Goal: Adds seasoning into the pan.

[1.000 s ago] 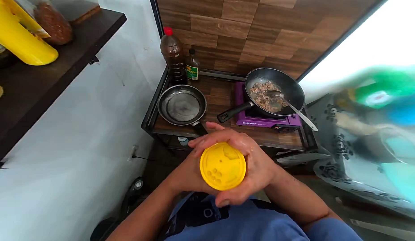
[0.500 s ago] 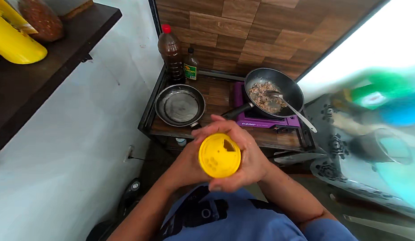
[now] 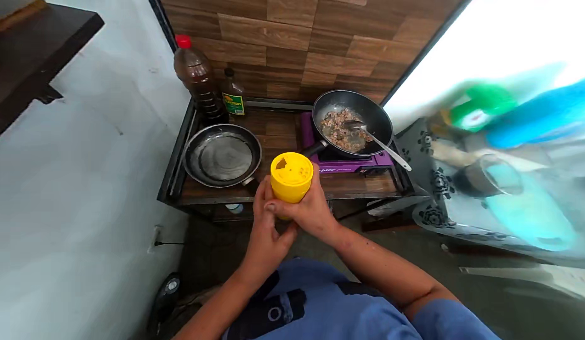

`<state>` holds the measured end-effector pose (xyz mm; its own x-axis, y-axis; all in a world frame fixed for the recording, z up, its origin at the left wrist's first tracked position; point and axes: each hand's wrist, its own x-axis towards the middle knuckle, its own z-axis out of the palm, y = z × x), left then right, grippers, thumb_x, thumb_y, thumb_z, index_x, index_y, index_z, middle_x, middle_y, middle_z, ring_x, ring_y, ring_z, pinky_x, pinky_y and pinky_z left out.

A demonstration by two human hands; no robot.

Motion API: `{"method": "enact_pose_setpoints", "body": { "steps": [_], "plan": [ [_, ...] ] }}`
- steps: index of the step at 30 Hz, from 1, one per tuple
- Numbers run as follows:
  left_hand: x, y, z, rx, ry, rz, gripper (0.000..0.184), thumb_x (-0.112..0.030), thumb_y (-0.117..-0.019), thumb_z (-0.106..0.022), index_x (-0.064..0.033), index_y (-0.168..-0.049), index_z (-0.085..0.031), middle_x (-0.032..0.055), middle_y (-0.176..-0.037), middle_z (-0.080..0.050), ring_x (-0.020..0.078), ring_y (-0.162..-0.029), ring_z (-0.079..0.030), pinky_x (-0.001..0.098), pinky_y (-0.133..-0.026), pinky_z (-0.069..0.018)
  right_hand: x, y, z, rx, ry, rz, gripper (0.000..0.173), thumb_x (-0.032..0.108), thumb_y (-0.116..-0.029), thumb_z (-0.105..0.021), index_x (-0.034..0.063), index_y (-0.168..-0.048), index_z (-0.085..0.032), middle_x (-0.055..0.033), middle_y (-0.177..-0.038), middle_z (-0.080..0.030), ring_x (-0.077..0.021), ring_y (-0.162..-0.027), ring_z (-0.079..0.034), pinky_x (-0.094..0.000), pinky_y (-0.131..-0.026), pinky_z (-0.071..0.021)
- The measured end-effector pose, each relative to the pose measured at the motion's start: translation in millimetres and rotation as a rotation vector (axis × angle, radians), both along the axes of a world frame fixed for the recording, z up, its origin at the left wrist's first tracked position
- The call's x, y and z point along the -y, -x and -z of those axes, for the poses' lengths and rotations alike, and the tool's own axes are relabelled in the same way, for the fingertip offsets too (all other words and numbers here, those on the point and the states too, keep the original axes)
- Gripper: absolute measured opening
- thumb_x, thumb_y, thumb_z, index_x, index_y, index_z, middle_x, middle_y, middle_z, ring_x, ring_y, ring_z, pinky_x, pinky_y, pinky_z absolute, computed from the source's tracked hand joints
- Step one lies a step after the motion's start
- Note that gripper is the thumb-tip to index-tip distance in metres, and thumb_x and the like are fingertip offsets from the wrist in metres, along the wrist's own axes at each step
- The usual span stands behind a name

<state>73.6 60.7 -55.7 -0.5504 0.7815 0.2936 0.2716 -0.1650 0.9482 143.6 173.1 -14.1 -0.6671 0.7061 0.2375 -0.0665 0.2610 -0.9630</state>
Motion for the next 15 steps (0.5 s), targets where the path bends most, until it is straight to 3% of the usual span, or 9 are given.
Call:
{"method": "enact_pose_setpoints", "body": {
  "steps": [4, 6, 8, 11, 15],
  "plan": [
    [0, -6, -2, 0.07, -0.011, 0.115, 0.085, -0.011, -0.0871, -0.075, -0.0014, -0.159, -0.031, 0.0228, -0.165, -0.022, 0.0204, -0.139, -0.05, 0.0293, -0.098, -0.0573, -14, -22, 10, 0.0, 0.006, 0.013, 0.08, 0.027, -0.0716, -0.093, -0.0043, -0.131, -0.049, -0.0103, -0.107, -0.07, -0.0104, -0.098, -0.071, -0.0264, -0.089, -0.0604],
    [6, -2, -4, 0.078, 0.011, 0.172, 0.074, -0.011, -0.089, -0.073, -0.0033, -0.155, -0.042, 0.0193, -0.163, -0.029, 0.0218, -0.136, -0.053, 0.0325, -0.096, -0.0596, -36, -36, 3, 0.017, 0.085, 0.043, 0.067, 0.02, -0.0753, -0.089, -0.0021, -0.128, -0.054, -0.009, -0.102, -0.073, -0.0144, -0.092, -0.074, -0.032, -0.083, -0.0638],
    [17, 6, 0, 0.09, 0.035, 0.177, 0.056, -0.014, -0.0925, -0.071, -0.0045, -0.145, -0.055, 0.0153, -0.159, -0.039, 0.021, -0.13, -0.058, 0.0326, -0.093, -0.0611, -70, -51, -11, 0.101, 0.056, 0.141, 0.066, 0.02, -0.0779, -0.087, 0.0026, -0.132, -0.054, -0.0087, -0.103, -0.073, -0.017, -0.091, -0.074, -0.0367, -0.08, -0.0643],
    [44, 20, 21, 0.105, 0.117, 0.088, 0.042, -0.017, -0.0958, -0.067, 0.0002, -0.134, -0.062, 0.014, -0.146, -0.054, 0.0175, -0.12, -0.065, 0.0304, -0.09, -0.0611, -141, -69, -40, 0.355, -0.22, 0.256, 0.077, 0.029, -0.0816, -0.086, 0.0042, -0.143, -0.046, -0.0148, -0.115, -0.069, -0.0233, -0.098, -0.071, -0.0449, -0.085, -0.0616],
    [95, 32, 77, 0.046, 0.429, -0.08, 0.042, -0.016, -0.098, -0.059, 0.003, -0.135, -0.061, 0.0216, -0.136, -0.061, 0.0238, -0.107, -0.068, 0.0384, -0.089, -0.0587, -224, -71, -56, 0.763, -0.506, 0.361, 0.08, 0.029, -0.0809, -0.086, 0.0066, -0.148, -0.049, -0.0274, -0.121, -0.067, -0.0467, -0.108, -0.067, -0.0697, -0.09, -0.0497]
  ]
}}
